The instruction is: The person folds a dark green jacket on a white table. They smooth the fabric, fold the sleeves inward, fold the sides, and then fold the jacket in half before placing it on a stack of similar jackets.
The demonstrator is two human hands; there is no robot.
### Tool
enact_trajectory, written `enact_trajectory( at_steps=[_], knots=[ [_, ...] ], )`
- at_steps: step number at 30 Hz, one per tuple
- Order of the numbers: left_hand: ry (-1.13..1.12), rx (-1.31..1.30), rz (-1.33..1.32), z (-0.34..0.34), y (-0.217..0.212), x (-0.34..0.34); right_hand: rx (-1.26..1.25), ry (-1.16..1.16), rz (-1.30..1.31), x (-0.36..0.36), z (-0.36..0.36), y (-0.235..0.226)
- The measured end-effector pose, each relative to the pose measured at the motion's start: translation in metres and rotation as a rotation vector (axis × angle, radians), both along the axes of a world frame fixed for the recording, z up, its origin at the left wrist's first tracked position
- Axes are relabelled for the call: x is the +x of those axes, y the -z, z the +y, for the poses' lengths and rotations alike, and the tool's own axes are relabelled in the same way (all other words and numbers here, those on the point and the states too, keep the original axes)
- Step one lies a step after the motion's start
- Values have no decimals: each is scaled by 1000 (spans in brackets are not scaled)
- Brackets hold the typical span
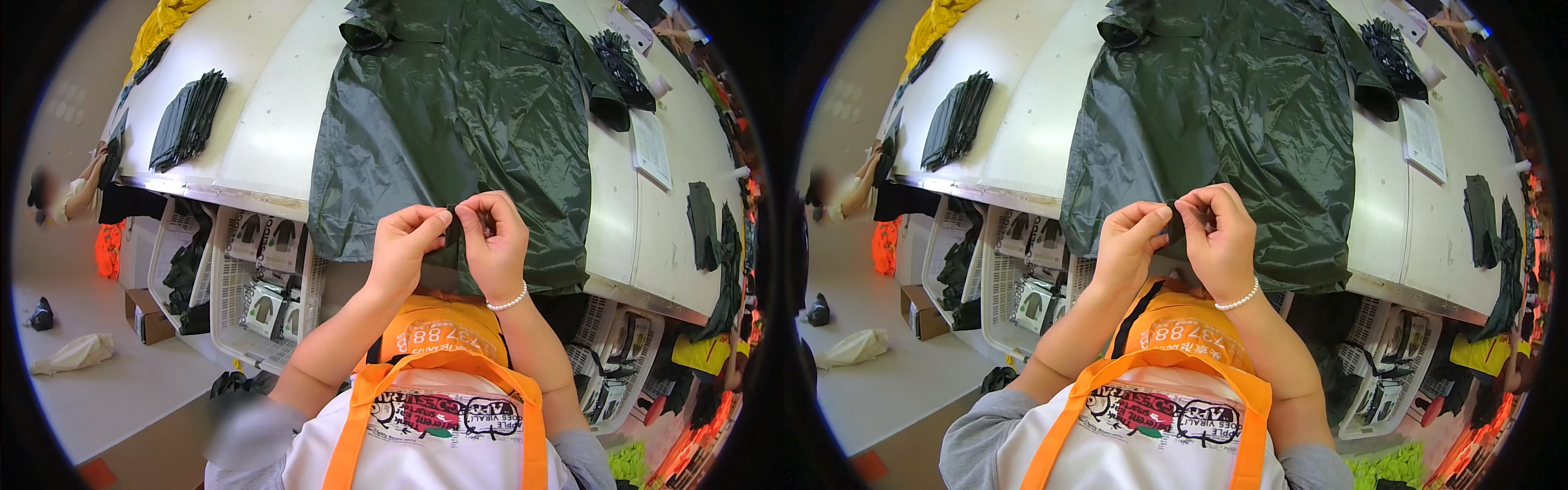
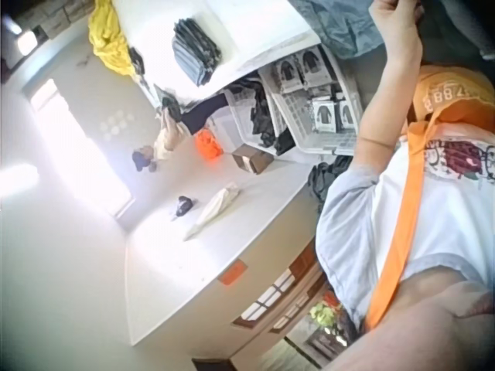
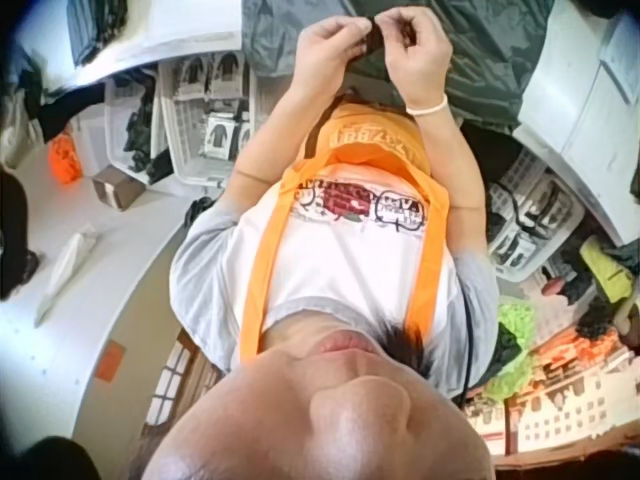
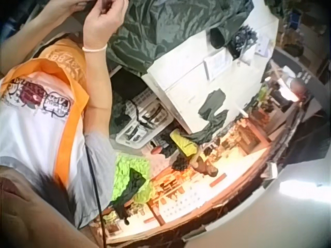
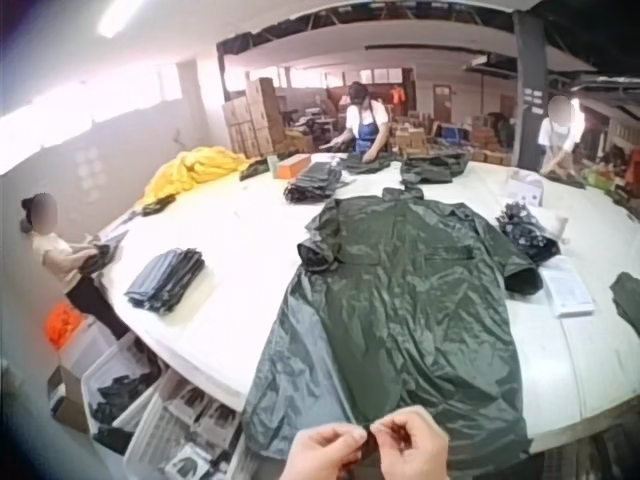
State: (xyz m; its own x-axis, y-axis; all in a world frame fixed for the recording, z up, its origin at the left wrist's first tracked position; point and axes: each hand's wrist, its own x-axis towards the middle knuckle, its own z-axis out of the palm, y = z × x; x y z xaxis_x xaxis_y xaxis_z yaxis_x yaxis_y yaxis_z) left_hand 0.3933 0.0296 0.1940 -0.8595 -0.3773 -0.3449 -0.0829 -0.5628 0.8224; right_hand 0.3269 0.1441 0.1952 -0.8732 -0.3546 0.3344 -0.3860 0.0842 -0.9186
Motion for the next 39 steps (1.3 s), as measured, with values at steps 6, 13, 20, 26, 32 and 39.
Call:
enact_trajectory(
  at_steps=[6, 13, 20, 26, 32, 39],
  knots=[
    [-51, 0, -32, 0, -3, -3, -70, -3, -21, -1, 6, 8],
    [-62, 26, -37, -1, -2, -2, 75, -66, 46, 7, 19, 22],
    [-28, 21, -20, 3, 0, 0, 82, -54, 218, 7, 11, 15],
    [-12, 23, -17, 1, 3, 4, 92, -60, 250, 9, 11, 13],
    [-9, 67, 6, -3, 2, 10, 40, -69, 85, 11, 15, 13],
    [11, 30, -16, -3, 6, 7, -122, -98, -247, 15, 10, 5]
  ],
)
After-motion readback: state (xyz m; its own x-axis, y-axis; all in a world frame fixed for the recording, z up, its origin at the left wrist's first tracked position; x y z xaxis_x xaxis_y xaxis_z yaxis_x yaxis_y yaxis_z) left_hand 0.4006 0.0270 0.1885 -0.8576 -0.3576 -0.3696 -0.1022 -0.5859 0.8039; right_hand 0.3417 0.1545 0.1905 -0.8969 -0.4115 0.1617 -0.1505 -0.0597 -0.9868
